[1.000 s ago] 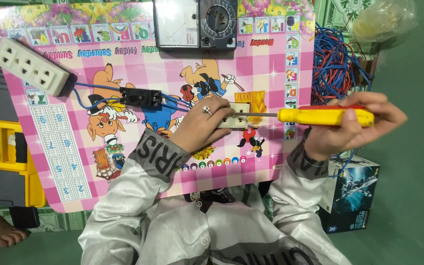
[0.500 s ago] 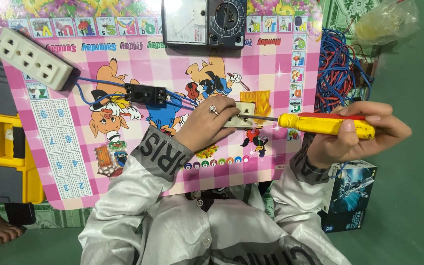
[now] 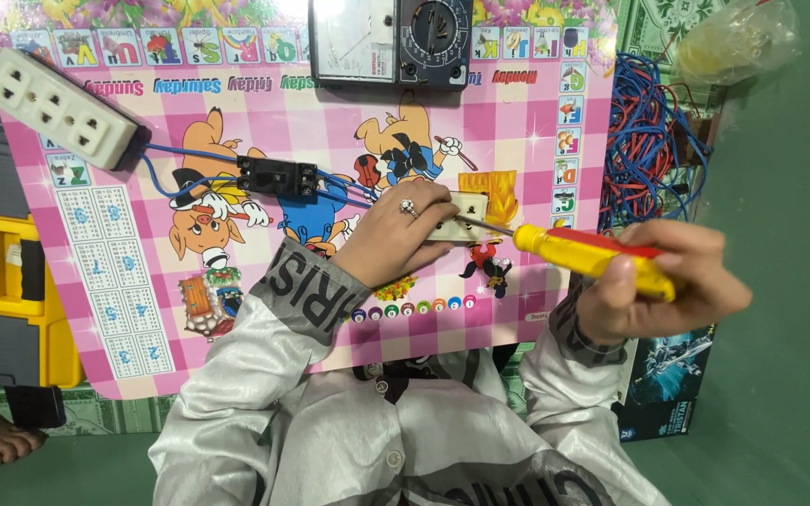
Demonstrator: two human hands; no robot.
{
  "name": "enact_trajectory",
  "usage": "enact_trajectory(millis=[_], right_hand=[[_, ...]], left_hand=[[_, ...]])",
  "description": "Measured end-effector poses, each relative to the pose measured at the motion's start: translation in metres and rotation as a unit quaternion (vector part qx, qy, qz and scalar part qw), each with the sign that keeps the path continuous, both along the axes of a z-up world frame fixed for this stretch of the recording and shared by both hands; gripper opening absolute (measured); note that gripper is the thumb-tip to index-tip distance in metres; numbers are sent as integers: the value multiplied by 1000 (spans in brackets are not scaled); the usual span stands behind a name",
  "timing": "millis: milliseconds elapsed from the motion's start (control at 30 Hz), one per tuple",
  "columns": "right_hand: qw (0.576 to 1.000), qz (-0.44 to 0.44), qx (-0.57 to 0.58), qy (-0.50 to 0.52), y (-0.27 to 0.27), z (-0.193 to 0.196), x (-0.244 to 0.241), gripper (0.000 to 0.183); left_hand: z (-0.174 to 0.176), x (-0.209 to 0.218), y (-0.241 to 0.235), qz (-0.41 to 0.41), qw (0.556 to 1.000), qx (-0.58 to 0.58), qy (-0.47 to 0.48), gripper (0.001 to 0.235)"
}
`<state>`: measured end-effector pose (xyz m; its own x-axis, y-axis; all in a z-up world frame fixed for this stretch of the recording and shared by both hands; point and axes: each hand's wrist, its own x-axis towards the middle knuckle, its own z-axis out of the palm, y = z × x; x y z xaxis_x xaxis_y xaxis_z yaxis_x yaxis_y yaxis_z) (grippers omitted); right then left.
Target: The person uses a yellow and red screwdriver to tighten screws on a black electrical component and then on a white power strip. The person holds the components steady with the left hand while turning the screwdriver with the right hand.
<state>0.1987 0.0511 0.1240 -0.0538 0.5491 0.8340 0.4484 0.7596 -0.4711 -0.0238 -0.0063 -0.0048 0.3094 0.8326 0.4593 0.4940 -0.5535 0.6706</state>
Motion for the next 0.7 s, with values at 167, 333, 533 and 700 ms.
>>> enact_trajectory(millis=[167, 333, 533, 700], right_hand=[[995, 100, 23, -15, -12, -2, 5, 32], [996, 71, 42, 43, -10, -2, 0, 28], [997, 53, 24, 58, -10, 0, -3, 32], [999, 43, 9, 32, -11, 1, -7, 31]], left_hand=[[3, 1, 0, 10, 1000, -1, -7, 35], [1, 2, -1, 13, 1000, -5, -5, 35], [-2, 3, -2, 15, 1000, -6, -2, 37], [-1, 2, -1, 18, 1000, 1, -2, 38]])
